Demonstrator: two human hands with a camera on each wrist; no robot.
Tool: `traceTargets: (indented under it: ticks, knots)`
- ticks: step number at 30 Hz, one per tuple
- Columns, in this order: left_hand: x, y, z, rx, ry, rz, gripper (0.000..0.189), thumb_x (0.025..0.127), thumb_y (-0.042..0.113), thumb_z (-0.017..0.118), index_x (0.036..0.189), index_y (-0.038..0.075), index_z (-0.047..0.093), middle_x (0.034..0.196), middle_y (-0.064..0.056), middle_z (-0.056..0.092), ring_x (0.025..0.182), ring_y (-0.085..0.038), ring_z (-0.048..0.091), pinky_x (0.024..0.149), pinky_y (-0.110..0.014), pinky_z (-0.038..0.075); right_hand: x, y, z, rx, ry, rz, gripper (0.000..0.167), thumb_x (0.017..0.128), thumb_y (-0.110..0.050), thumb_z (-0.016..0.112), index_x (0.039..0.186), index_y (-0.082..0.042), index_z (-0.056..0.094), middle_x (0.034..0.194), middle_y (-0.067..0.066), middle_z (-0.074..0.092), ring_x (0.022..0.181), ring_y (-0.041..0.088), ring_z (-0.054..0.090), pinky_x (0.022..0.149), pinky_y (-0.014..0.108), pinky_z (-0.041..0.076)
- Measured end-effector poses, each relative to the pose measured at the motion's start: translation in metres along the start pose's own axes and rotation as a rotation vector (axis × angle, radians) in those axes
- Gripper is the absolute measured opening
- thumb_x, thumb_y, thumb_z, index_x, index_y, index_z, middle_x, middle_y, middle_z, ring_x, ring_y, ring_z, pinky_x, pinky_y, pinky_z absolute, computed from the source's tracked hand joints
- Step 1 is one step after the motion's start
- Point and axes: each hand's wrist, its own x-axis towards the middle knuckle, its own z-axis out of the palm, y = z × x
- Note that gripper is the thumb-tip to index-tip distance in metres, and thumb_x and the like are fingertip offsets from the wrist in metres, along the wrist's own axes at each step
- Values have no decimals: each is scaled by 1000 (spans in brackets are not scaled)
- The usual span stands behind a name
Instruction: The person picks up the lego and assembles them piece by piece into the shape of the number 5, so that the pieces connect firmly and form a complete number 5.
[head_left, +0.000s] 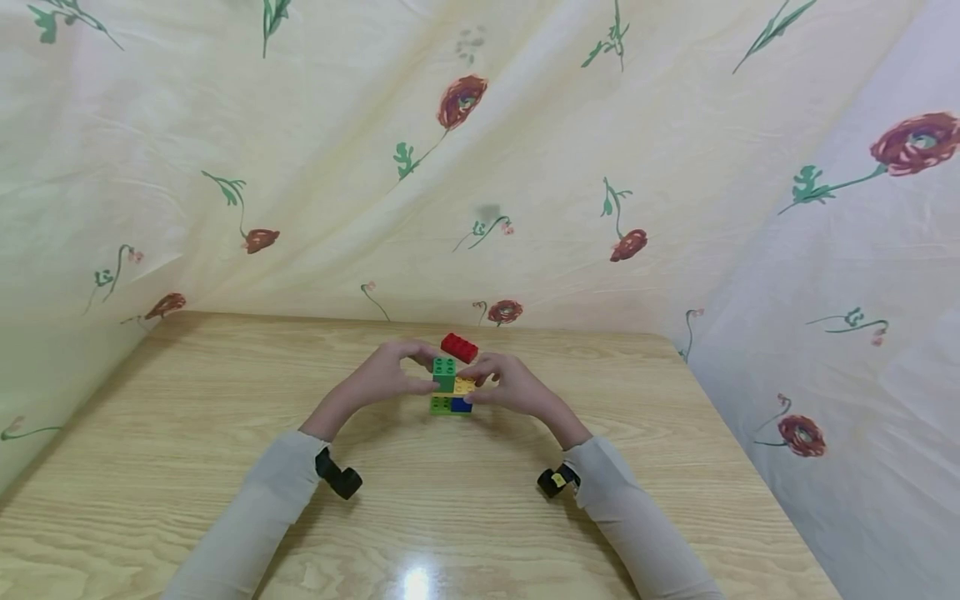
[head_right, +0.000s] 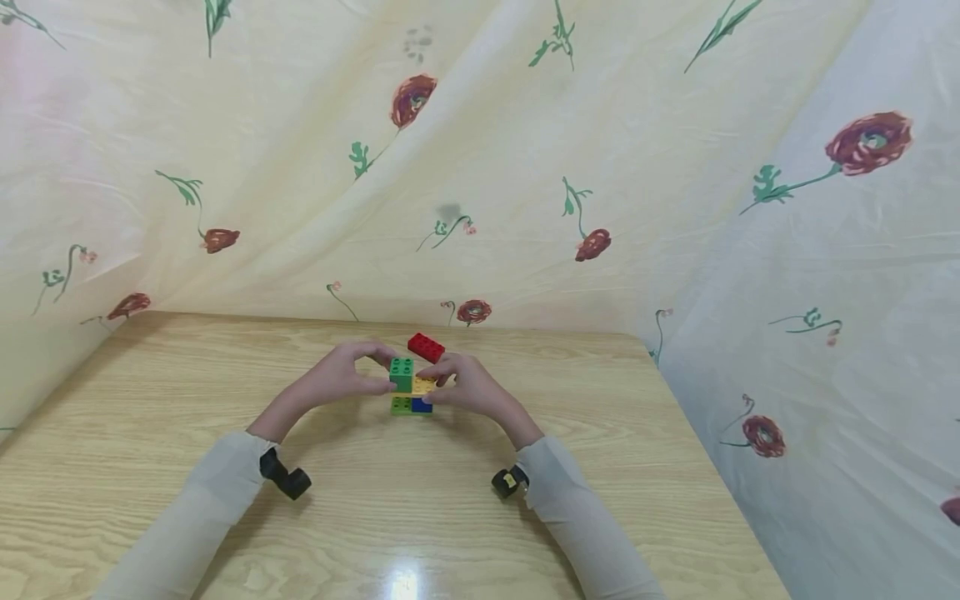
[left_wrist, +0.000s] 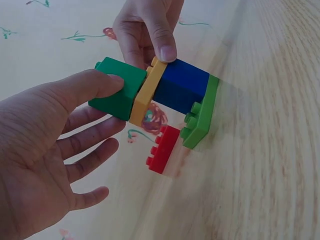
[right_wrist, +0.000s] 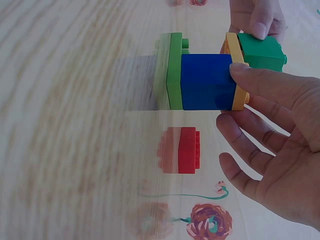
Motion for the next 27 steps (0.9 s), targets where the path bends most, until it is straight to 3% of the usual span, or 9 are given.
traceTargets:
  ticks: [6,17,27]
  knots:
    - [0,-1,2,1,-11,12,43,86,19,82,127,14,69,115,-1,73,111,-25,65,108,-57,45,0,0,1,-1,0,1,38,90,-17,78,127,-10,72,111,5,73,98,18,65,87,34,49]
    - [-2,1,1,26,-8,8,43,87,22,82,127,12,68,113,-4,73,113,-33,64,106,-59,45,0,-1,1,-9,1,2,38,91,-17,78,127,-10,72,111,5,73,98,18,65,87,33,49]
    - [-2,1,1,21,-8,-1,43,87,22,82,126,11,69,114,-4,73,114,-32,64,108,-60,43,0,-2,1,-11,-1,6,37,91,-17,78,127,-10,72,112,5,73,98,18,64,87,33,49]
